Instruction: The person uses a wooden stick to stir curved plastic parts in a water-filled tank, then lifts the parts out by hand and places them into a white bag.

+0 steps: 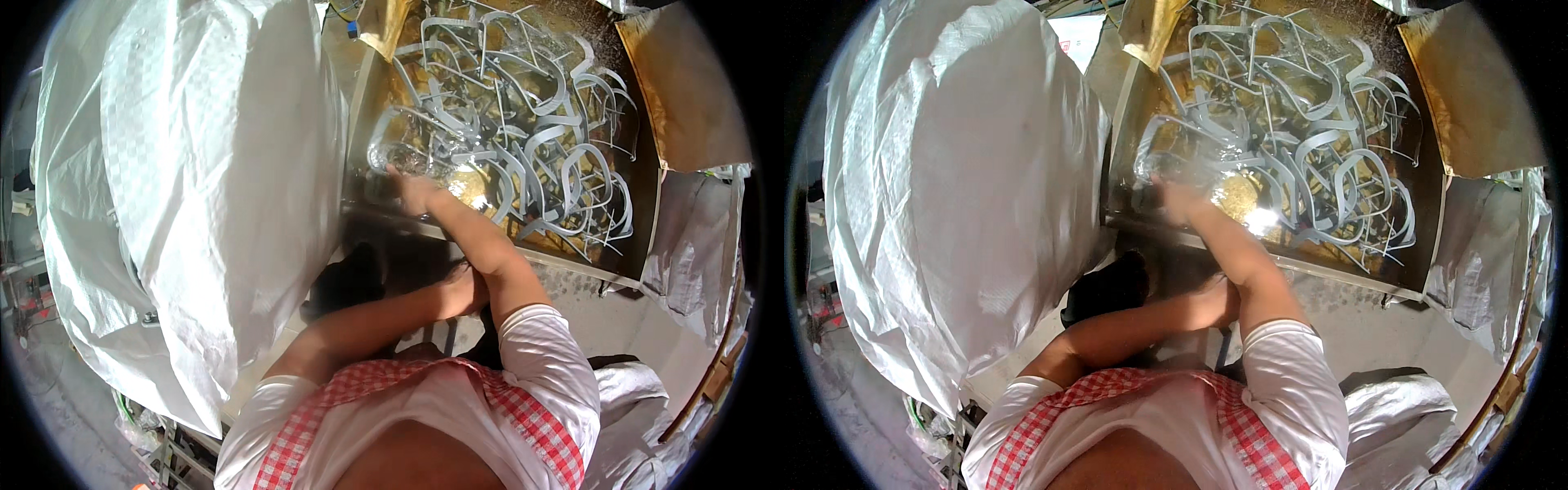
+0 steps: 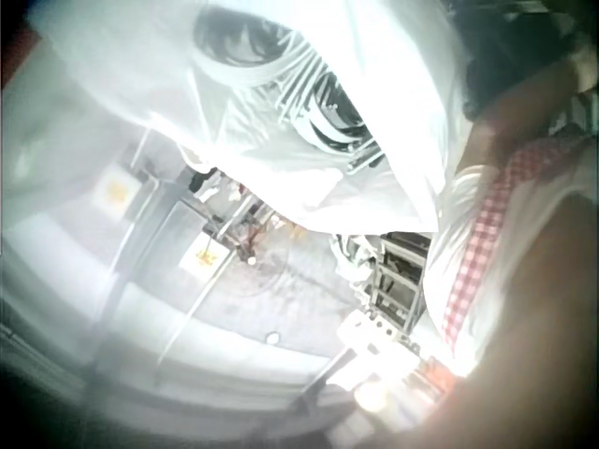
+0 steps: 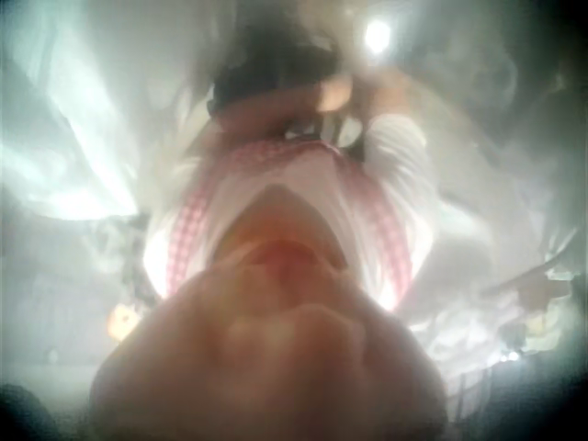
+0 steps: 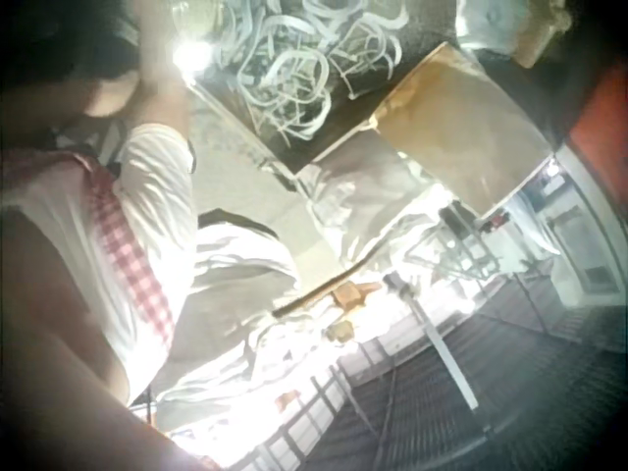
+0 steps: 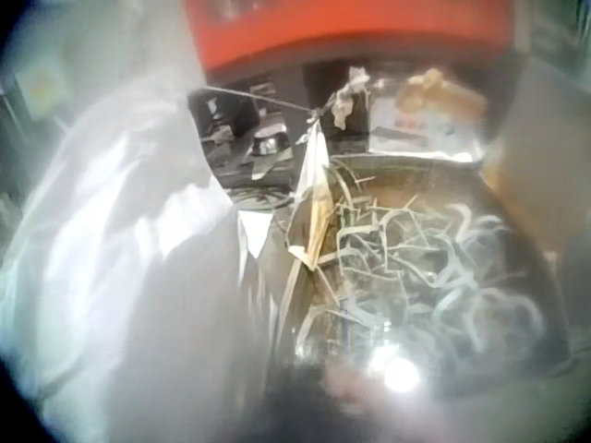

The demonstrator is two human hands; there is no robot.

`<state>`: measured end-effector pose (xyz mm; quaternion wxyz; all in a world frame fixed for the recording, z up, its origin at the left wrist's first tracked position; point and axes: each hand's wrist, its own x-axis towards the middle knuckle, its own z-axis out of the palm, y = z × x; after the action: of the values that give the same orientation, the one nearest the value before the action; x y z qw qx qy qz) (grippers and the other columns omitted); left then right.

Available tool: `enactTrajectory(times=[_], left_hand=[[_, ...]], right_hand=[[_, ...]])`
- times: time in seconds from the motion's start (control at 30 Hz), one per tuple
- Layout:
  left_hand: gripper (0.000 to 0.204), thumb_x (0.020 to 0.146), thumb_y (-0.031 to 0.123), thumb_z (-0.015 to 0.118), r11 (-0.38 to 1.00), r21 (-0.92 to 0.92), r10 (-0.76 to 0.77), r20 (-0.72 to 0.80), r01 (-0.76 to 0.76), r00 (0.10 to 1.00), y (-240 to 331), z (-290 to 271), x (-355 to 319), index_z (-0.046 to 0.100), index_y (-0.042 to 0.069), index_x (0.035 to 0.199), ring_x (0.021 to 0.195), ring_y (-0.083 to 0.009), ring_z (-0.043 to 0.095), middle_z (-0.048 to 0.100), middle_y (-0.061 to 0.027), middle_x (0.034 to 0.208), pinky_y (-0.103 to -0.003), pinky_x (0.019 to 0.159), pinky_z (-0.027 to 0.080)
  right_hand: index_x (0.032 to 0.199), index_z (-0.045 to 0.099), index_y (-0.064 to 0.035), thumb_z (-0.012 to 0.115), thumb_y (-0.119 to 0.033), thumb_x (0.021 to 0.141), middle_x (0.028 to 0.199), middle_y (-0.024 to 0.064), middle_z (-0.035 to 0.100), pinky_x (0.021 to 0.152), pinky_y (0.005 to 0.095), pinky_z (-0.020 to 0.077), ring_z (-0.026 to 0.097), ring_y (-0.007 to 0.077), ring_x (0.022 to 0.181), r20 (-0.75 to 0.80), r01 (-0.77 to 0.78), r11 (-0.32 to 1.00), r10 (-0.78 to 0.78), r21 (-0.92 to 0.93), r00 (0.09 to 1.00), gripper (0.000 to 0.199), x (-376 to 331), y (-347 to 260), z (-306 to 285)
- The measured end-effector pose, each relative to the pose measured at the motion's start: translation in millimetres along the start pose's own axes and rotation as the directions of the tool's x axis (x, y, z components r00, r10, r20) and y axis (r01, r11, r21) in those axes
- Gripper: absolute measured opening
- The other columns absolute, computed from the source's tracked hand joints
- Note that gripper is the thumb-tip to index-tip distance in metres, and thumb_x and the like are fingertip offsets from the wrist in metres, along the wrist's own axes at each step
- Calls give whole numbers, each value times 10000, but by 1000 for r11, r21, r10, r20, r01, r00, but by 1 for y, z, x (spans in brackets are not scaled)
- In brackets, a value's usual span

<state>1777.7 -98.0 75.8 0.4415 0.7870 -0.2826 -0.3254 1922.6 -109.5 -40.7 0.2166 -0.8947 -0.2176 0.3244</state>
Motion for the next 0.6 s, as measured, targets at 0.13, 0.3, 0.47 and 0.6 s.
enactTrajectory(times=[0.13,0.3,0.47,0.6], left_hand=[[248,795,155,498,935,304,160,105,-185,982,-14,13,2,587,32,992,909,-308,592,600,-193,992,-385,751,460],[276,804,146,486,816,501,144,308,-289,940,-3,-1,-3,589,53,1042,964,-331,575,595,-179,1045,-417,794,446],[301,767,220,570,968,233,58,159,-94,986,-15,16,4,597,77,1030,954,-301,587,606,-146,1037,-438,803,435],[255,756,235,578,920,365,56,247,-146,968,-14,13,2,618,95,966,924,-290,595,619,-133,981,-424,794,436]], right_hand=[[1170,529,-52,622,-211,666,994,211,607,762,384,477,592,335,914,192,-41,997,54,-69,980,537,-6,0,-14],[974,628,-19,615,-196,655,1011,192,609,770,369,474,596,298,919,351,-127,992,122,-8,928,365,-24,3,-32],[937,637,7,615,-218,638,931,166,638,673,348,488,617,269,793,376,-277,959,232,68,897,375,-7,33,1],[1075,592,-5,634,-349,663,1058,178,598,797,360,458,578,283,944,359,-242,955,169,169,918,539,-19,17,-16]])
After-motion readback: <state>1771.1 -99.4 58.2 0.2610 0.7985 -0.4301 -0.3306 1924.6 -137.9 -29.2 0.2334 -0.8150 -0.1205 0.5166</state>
